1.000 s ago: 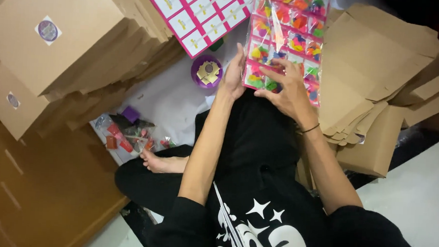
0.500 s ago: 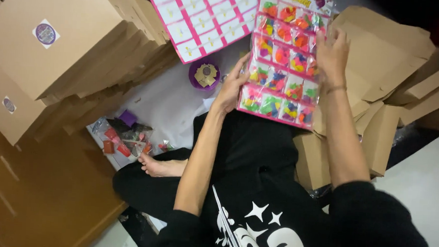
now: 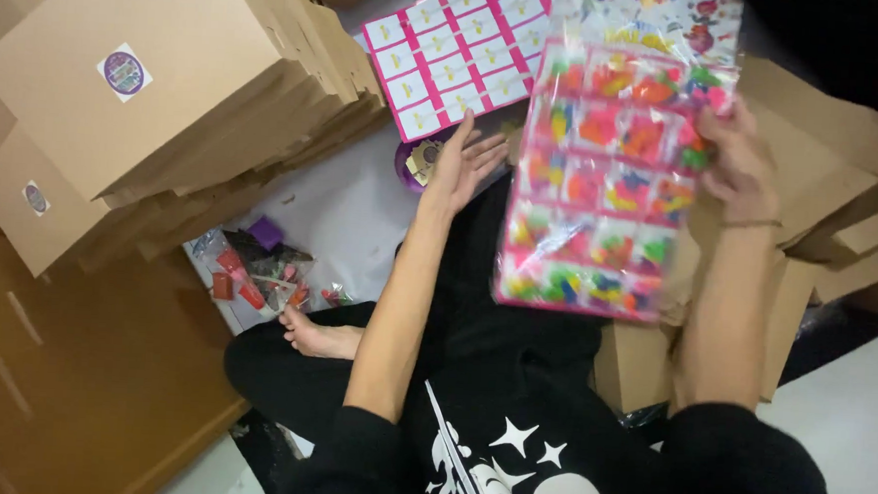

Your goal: The person assembles a flat cardboard box by folding its sides and flaps into shape. They then place a black plastic bag inside the box, close the lid, and secure it with a sticker. Finally, they handle a package of colorful water balloons.

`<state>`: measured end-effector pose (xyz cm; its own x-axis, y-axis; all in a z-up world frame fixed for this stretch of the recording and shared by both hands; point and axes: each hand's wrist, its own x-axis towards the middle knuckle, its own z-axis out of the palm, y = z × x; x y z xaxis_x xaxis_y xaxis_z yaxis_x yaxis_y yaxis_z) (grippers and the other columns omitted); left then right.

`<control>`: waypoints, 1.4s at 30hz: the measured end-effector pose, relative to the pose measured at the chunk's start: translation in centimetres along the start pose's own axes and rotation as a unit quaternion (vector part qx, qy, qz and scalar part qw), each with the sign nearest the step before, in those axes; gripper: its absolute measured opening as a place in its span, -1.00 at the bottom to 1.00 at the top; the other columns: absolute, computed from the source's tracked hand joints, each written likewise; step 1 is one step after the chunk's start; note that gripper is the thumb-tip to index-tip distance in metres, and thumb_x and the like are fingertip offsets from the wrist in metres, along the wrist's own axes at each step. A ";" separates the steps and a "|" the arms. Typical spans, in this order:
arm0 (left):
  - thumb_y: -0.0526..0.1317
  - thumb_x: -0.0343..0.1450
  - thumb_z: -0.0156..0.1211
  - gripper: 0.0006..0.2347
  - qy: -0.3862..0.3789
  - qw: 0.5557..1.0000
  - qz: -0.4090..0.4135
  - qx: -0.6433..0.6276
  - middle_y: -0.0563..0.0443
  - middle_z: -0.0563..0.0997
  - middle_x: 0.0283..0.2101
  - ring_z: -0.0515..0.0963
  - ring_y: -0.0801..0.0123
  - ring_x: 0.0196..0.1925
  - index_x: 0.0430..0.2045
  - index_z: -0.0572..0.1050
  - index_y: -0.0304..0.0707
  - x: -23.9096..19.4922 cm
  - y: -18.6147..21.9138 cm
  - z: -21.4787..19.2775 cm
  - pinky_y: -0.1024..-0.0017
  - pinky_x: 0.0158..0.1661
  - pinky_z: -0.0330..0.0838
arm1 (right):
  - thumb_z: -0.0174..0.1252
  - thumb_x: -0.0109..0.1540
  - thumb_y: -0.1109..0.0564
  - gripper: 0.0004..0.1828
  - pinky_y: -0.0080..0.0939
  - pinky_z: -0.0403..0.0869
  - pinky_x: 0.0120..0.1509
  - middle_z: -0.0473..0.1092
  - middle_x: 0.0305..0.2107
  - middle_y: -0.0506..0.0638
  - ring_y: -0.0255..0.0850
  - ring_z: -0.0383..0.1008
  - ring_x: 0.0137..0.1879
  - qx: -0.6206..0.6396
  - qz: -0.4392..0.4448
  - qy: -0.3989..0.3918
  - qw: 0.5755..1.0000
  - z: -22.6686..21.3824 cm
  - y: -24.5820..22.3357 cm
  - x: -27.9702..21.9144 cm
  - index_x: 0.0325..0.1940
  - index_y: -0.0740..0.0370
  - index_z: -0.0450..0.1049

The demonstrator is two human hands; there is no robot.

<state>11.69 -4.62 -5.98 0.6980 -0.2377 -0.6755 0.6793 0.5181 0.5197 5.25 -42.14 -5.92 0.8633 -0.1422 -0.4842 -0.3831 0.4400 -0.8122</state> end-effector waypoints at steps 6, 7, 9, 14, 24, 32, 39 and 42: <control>0.04 0.44 0.13 -0.44 0.029 0.992 0.054 -0.108 -0.37 0.53 0.03 0.57 0.08 -0.04 0.16 0.21 -0.49 7.0 -1.7 -0.7 0.28 -0.02 0.54 | 0.08 0.36 0.19 -0.35 -0.43 0.49 0.28 0.41 0.21 -0.15 -0.43 0.46 0.15 -0.022 -0.083 -0.095 0.992 1.3 -6.2 -7.5 0.57 0.09 0.23; 0.01 0.50 0.10 -0.58 0.040 0.990 0.063 -0.120 -0.28 0.61 -0.09 0.62 0.20 -0.17 0.03 0.34 -0.44 8.7 -2.1 -1.0 0.37 -0.15 0.58 | 0.02 0.40 0.25 -0.42 -0.50 0.41 0.37 0.40 0.24 -0.18 -0.46 0.44 0.17 -0.022 -0.119 -0.080 0.989 1.0 -6.9 -8.6 0.54 0.10 0.26; -0.04 0.52 0.08 -0.65 0.046 0.991 0.059 -0.113 -0.20 0.62 -0.14 0.62 0.24 -0.21 -0.02 0.39 -0.41 11.3 -2.4 -1.3 0.42 -0.21 0.57 | -0.03 0.42 0.28 -0.58 -0.55 0.35 0.29 0.38 0.13 -0.21 -0.50 0.37 0.08 -0.035 -0.154 -0.058 0.986 0.2 -7.2 -10.2 0.36 0.08 0.28; -0.15 0.57 0.00 -0.70 0.006 0.997 0.068 -0.032 -0.17 0.68 -0.22 0.64 0.32 -0.33 -0.09 0.53 -0.51 15.0 -0.5 0.9 0.47 -0.28 0.58 | -0.04 0.49 0.22 -0.47 -0.71 0.14 -0.20 0.33 -0.11 -0.34 -0.64 0.14 -0.35 -0.083 -0.222 -0.025 0.971 0.6 -9.5 -13.6 0.57 0.04 0.19; 0.03 0.50 -0.29 -0.36 -0.234 0.939 0.250 0.038 -0.12 0.10 0.53 0.17 0.20 0.49 0.49 -0.02 -0.34 -5.4 4.2 6.6 0.30 0.45 0.04 | -0.08 0.39 0.35 -0.69 -0.63 0.28 -0.04 0.39 -0.07 -0.19 -0.51 0.30 -0.17 -0.089 -0.230 -0.048 0.968 7.0 -11.9 -13.9 0.16 0.10 0.34; -0.27 0.54 0.15 -0.76 -0.146 0.867 0.402 0.256 0.13 0.60 -0.06 0.50 0.59 -0.16 0.07 0.47 -0.38 -28.1 12.5 4.4 0.58 -0.10 0.41 | -0.10 0.32 0.42 -0.50 -0.50 0.38 0.15 0.42 0.11 -0.03 -0.38 0.42 0.06 -0.059 -0.211 -0.178 0.959 16.0 -9.1 -15.0 0.35 0.22 0.33; -0.24 0.54 0.13 -0.74 -0.101 0.875 0.419 0.221 0.13 0.55 -0.18 0.40 0.60 -0.27 0.05 0.44 -0.42 -32.8 12.4 -4.0 0.60 -0.21 0.32 | 0.04 0.38 0.50 -0.29 0.04 0.42 0.54 0.08 0.36 0.28 0.13 0.21 0.42 -0.219 -0.530 -0.269 0.774 28.6 -14.9 -20.5 0.55 0.29 -0.06; -0.20 0.54 0.14 -0.70 -0.089 0.881 0.433 0.169 0.00 0.56 -0.08 0.48 0.50 -0.15 0.09 0.41 -0.43 -33.9 12.4 -6.7 0.54 -0.09 0.38 | 0.30 0.29 0.54 -0.11 0.09 0.43 0.54 0.13 0.31 0.28 0.18 0.26 0.39 -0.260 -0.652 -0.246 0.669 33.4 -16.0 -21.3 0.55 0.27 -0.03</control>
<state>-5.01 15.35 19.88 0.9917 -0.0148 0.1275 -0.1172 0.3006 0.9465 3.99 -16.53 28.21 0.5301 0.2601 0.8070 0.8479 -0.1601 -0.5054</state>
